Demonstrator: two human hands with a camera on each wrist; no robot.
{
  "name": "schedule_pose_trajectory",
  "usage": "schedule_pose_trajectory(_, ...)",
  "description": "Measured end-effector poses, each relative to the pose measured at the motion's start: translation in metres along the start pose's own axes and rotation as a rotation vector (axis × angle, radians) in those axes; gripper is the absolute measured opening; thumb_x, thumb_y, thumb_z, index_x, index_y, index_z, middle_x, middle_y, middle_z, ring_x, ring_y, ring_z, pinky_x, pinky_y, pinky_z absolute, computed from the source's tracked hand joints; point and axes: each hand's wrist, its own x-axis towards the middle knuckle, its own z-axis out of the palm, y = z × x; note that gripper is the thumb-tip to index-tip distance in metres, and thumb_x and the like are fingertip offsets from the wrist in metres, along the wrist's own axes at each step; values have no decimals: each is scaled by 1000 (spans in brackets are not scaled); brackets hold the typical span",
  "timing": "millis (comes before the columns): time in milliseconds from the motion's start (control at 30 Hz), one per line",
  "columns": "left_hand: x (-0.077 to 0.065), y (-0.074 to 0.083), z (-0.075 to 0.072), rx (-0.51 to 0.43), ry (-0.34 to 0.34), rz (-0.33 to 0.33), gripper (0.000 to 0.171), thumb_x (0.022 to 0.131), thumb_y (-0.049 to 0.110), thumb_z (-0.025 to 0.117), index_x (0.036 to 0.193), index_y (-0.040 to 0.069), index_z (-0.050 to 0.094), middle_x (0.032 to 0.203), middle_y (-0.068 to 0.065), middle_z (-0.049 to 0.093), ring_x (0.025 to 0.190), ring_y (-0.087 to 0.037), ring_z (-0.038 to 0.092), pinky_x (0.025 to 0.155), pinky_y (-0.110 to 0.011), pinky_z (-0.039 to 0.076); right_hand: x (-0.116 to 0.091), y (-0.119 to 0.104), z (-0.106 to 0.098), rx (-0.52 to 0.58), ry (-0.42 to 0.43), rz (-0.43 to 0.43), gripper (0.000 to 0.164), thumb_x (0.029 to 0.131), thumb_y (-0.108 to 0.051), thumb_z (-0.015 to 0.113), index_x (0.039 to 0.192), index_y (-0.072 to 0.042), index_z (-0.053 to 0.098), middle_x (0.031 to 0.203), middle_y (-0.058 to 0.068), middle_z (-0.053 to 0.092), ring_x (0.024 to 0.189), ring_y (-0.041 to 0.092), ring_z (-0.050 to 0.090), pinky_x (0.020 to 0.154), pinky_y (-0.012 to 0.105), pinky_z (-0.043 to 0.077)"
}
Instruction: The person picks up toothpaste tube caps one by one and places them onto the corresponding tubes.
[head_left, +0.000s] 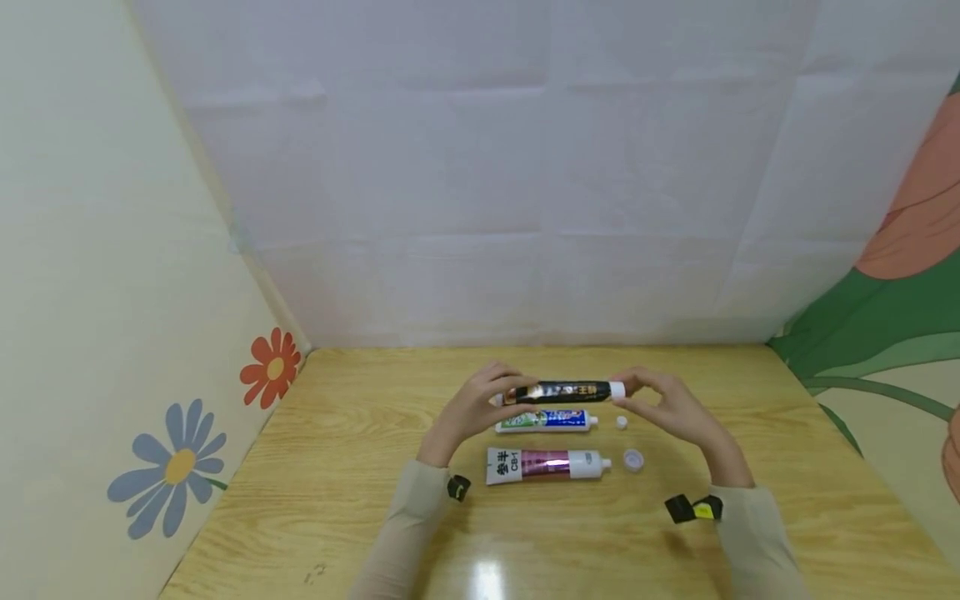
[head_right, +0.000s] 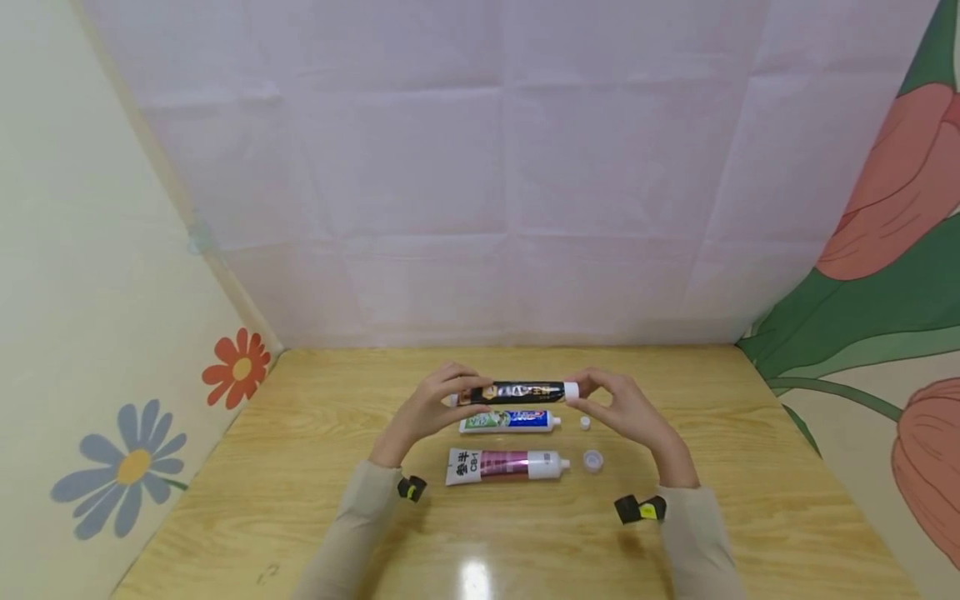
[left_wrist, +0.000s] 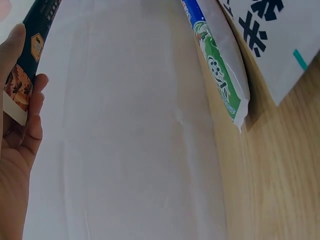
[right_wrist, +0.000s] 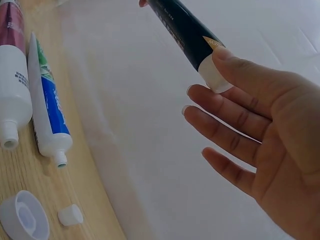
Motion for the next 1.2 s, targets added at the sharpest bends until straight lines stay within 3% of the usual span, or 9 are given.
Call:
schedule_pose_trajectory(367,-1,-15,1,45,-46,-6,46,73,22,78,115,9,64,98,-2,62,83,-7,55,77,-15,47,4,15,5,-41,-25,32,24,85,-16,67,109,-13,63,98,-1,66,86,10,59,78,28,50)
schedule_pose_trajectory(567,-2,-20,1,62,-80,-27,44,78,28,74,116,10,64,95,1,62,84,-6,55,80,-15,46,7,19,6,-58,-46,46,24,86,-19,66,109,-13,63,98,-3,66,86,10,59,77,28,50)
schedule_pose_trajectory(800,-4,-27,3,83,-137,-54,46,77,26,75,118,10,62,93,3,61,85,-6,54,80,-16,46,12,23,5,-69,-79,53,25,89,-26,63,111,-14,62,94,-5,65,86,11,59,78,36,51)
schedule_pose_trajectory(1200,-4,-41,11,112,-209,-101,43,78,28,74,116,10,64,91,4,62,85,-7,55,80,-20,48,16,43,14,-37,-102,60,25,90,-22,61,111,-9,62,97,2,66,89,19,61,84,51,49)
